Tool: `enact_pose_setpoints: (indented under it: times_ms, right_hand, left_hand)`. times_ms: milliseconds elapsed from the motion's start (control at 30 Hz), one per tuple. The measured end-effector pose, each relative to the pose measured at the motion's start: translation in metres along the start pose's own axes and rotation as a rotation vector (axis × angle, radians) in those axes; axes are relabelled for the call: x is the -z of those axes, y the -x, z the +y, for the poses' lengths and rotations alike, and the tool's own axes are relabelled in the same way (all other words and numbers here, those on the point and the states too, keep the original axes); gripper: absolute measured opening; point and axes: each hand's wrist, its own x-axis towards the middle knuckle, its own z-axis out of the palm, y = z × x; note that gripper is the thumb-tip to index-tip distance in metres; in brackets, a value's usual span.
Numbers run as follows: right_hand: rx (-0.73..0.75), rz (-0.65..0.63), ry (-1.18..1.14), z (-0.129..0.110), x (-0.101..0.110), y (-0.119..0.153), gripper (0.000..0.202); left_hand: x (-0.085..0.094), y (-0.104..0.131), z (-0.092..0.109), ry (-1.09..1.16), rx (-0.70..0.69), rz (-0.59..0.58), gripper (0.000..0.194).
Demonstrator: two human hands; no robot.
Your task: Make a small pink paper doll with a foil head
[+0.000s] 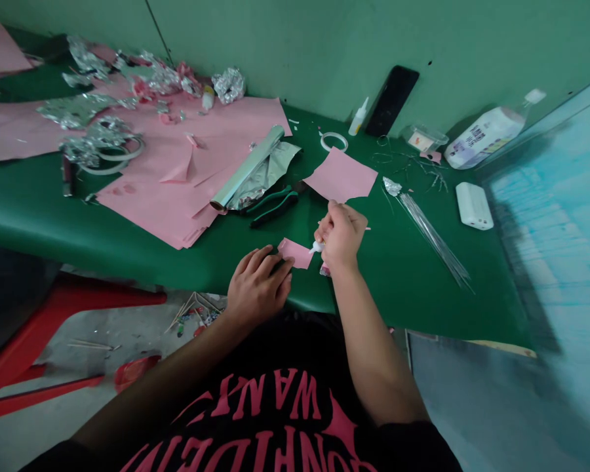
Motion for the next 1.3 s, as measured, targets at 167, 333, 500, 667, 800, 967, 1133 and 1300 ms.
enact_pose_setpoints:
  times_ms: [167,333,500,667,800,967,1133,1300]
  right_hand:
    - [0.023,-0.008,0.003,-0.002,0.001,0.003,0.046]
    - [0.011,-0.050,0.017,-0.001,0.002,0.010,0.049]
    - [-0.002,-0.104,0.005,0.002,0.003,0.018,0.049]
    - [-0.039,-0.143,-0.031,0.002,-0.004,0.022,0.047]
    - [-0.060,-0.137,-0.009,0.002,-0.011,0.021,0.048]
    - [-0.067,-0.142,-0.014,0.006,-0.016,0.019,0.047]
    - [-0.090,-0.161,-0.039,0.009,-0.024,0.020,0.044]
    - [-0.082,-0.134,-0.041,0.012,-0.034,0.016,0.042]
  left_hand:
    - [-0.001,0.000,-0.001,0.029,-0.002,0.041,0.027]
    - [-0.001,0.001,-0.001,0.034,-0.013,0.043,0.026]
    - [-0.001,0.002,-0.001,0.038,-0.007,0.041,0.026]
    - [-0.001,0.003,-0.002,0.039,-0.014,0.047,0.028]
    - [-0.002,0.004,-0.002,0.049,-0.012,0.055,0.028]
    - [-0.004,0.004,-0.002,0.058,-0.011,0.057,0.029]
    - [-0.003,0.005,-0.002,0.036,-0.023,0.068,0.028]
    - [-0.003,0.006,-0.003,0.023,-0.032,0.088,0.028]
